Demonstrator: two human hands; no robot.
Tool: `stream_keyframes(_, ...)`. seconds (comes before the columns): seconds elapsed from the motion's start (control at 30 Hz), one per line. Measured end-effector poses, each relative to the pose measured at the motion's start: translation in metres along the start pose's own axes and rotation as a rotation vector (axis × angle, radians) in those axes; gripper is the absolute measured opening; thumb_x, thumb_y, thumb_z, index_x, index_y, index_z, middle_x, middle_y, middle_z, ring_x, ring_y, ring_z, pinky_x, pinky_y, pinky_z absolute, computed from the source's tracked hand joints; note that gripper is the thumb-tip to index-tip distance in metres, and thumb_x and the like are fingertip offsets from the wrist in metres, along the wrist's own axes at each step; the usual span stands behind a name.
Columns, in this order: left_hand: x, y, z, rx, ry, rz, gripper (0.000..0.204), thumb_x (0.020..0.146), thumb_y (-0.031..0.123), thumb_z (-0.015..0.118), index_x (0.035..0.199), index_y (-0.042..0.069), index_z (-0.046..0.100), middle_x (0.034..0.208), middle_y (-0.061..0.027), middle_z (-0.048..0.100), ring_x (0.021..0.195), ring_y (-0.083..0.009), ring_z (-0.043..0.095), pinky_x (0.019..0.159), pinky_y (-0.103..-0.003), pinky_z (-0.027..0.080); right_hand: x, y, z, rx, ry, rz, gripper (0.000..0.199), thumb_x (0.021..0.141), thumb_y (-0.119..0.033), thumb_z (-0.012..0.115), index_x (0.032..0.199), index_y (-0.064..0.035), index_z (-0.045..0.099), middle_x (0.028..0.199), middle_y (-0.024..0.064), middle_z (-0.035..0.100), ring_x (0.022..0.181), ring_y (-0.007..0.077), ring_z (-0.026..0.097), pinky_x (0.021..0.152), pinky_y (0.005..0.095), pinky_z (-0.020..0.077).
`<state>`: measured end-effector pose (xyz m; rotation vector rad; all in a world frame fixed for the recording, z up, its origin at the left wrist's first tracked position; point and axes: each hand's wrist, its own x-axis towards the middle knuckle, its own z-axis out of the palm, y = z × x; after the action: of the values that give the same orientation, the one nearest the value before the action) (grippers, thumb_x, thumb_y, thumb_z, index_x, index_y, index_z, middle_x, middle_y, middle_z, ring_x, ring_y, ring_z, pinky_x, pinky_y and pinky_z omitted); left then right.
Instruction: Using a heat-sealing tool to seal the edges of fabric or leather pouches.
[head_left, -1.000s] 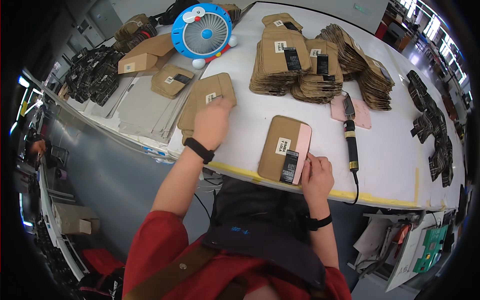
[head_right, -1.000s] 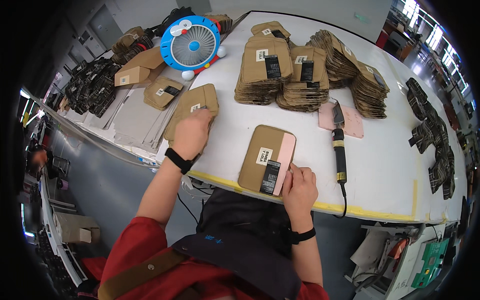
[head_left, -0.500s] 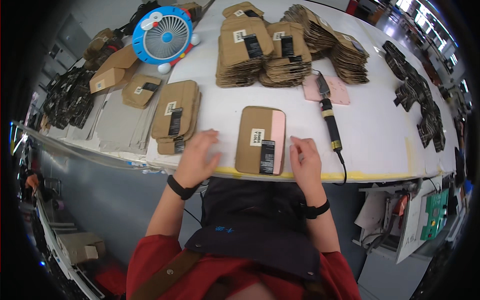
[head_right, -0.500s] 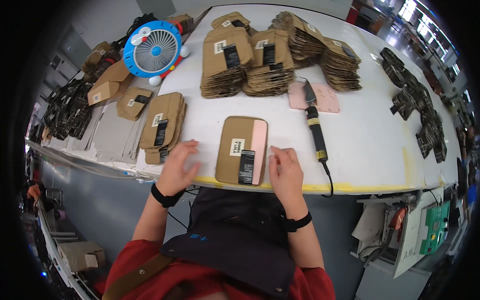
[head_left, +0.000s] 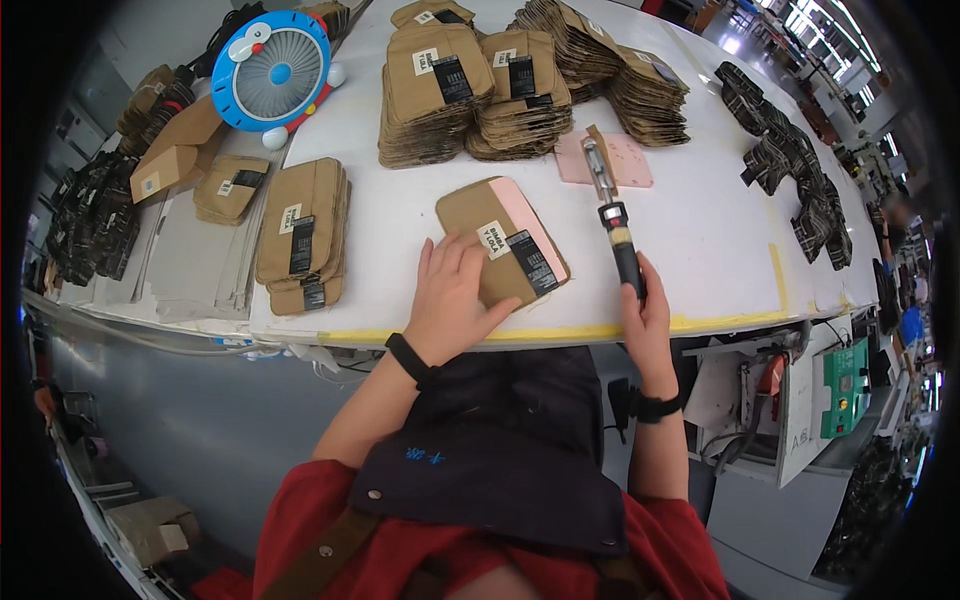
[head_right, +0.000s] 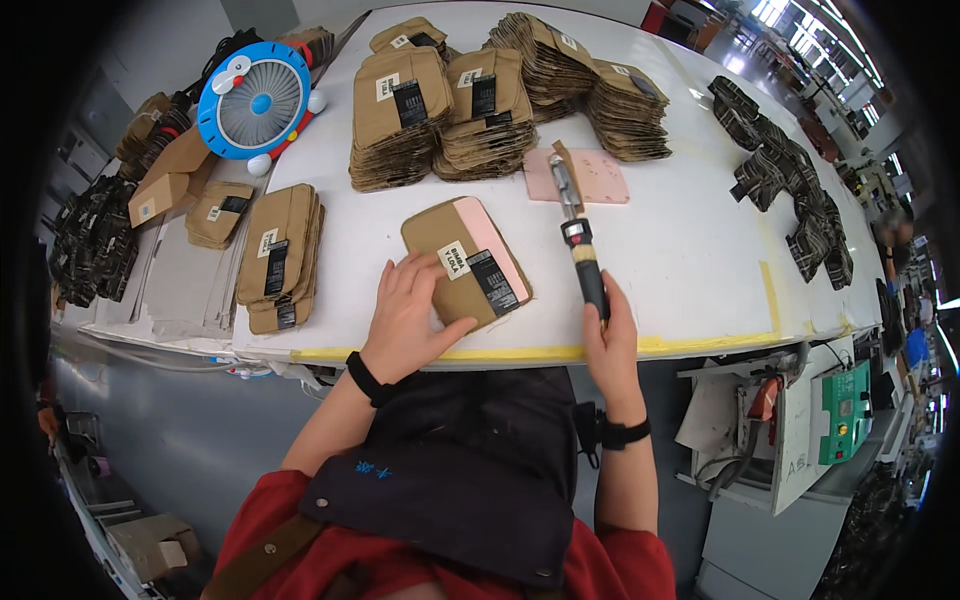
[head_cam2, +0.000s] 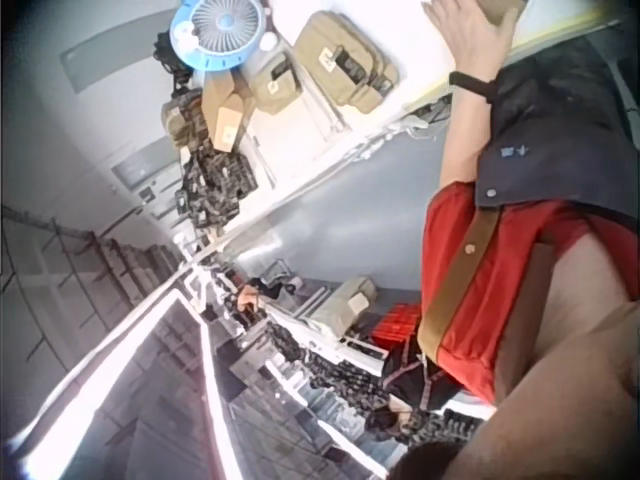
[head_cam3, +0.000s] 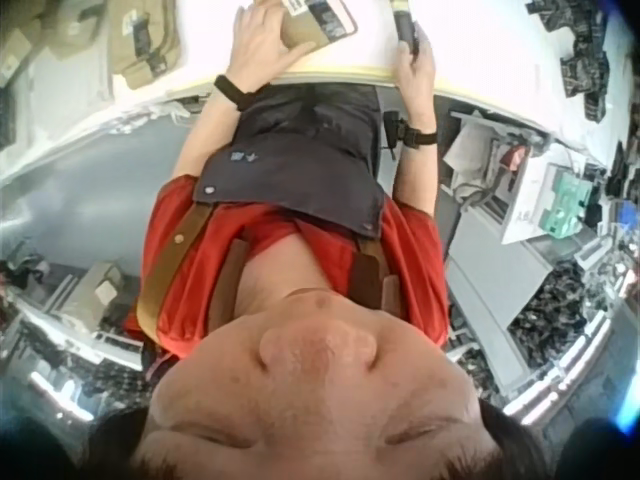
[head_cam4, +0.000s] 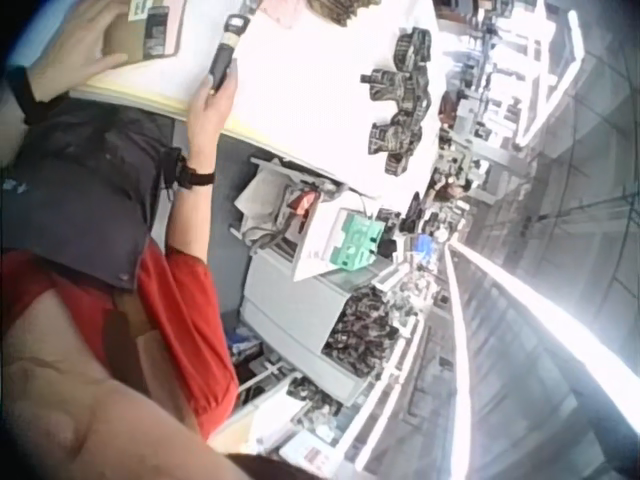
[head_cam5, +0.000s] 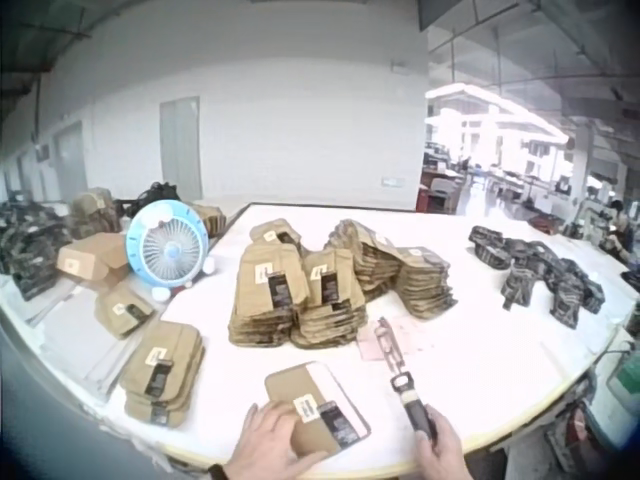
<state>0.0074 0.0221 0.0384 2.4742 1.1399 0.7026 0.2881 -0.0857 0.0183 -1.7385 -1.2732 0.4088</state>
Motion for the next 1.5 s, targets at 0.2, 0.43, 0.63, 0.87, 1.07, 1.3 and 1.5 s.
stream_keyframes(0.2,0.024,0.015,0.029,0.01,0.003,0.015,0.082,0.08,0.029,0.081,0.145,0.0,0.039,0.143,-0.0258,0.05,0.141,-0.0462,0.039,0.119,-0.059,0.024,-0.027,-0.03,-0.016,0.373,-0.228,0.201,0.043,0.101,-0.019,0.065,0.137,0.0024,0.057,0.098,0.0025,0.064,0.088,0.0078,0.057,0.077,0.0238,0.0467)
stream_keyframes(0.43,0.021,0.025,0.047,-0.149,0.0,0.033,0.065,0.078,0.002,0.074,0.136,0.004,0.046,0.134,-0.0224,0.055,0.136,-0.0434,0.044,0.119,-0.062,0.025,0.037,-0.041,-0.006,0.065,-0.634,0.177,0.038,0.103,-0.029,0.058,0.121,0.0048,0.061,0.081,0.0095,0.065,0.073,0.0158,0.062,0.068,0.0306,0.0504)
stream_keyframes(0.63,0.017,0.034,0.057,-0.287,0.124,0.019,0.041,0.075,-0.002,0.071,0.114,0.008,0.065,0.111,-0.0113,0.064,0.118,-0.0343,0.056,0.118,-0.063,0.027,0.043,-0.062,0.017,-0.509,-0.53,-0.074,0.041,0.104,-0.042,0.05,0.104,-0.0007,0.056,0.08,0.0225,0.069,0.078,0.0416,0.068,0.069,0.0502,0.052)
stream_keyframes(0.87,-0.005,0.021,0.049,-0.228,0.139,0.167,0.024,0.074,-0.006,0.069,0.089,0.011,0.072,0.092,-0.006,0.061,0.111,-0.0292,0.06,0.117,-0.063,0.031,-0.017,-0.077,-0.056,-0.655,-0.606,-0.102,0.042,0.102,-0.044,0.053,0.104,-0.0024,0.056,0.071,0.0208,0.066,0.072,0.0433,0.066,0.065,0.0532,0.0506)
stream_keyframes(1.07,-0.016,0.024,0.048,-0.229,0.173,0.246,0.021,0.076,-0.002,0.072,0.093,0.01,0.071,0.091,-0.0032,0.059,0.104,-0.0267,0.06,0.117,-0.061,0.033,-0.011,-0.095,-0.05,-0.766,-0.654,-0.105,0.041,0.101,-0.041,0.057,0.095,-0.0008,0.056,0.069,0.0212,0.065,0.069,0.0444,0.064,0.063,0.0536,0.0489)
stream_keyframes(1.3,-0.019,0.024,0.051,-0.197,0.293,0.299,0.024,0.069,-0.004,0.075,0.091,0.007,0.072,0.092,-0.007,0.063,0.097,-0.0285,0.064,0.095,-0.044,0.053,0.017,-0.078,-0.008,-0.735,-0.494,-0.303,0.039,0.1,-0.04,0.059,0.091,-0.0017,0.056,0.064,0.0174,0.065,0.063,0.0401,0.066,0.057,0.0492,0.0522)
stream_keyframes(1.5,-0.018,0.022,0.055,-0.184,0.34,0.366,0.019,0.071,0.0,0.073,0.09,0.006,0.071,0.088,-0.0065,0.06,0.091,-0.0269,0.063,0.093,-0.045,0.054,-0.033,-0.116,-0.077,-0.87,-0.724,-0.123,0.041,0.099,-0.04,0.059,0.096,-0.0001,0.056,0.063,0.0172,0.064,0.062,0.0394,0.066,0.058,0.0484,0.0519)
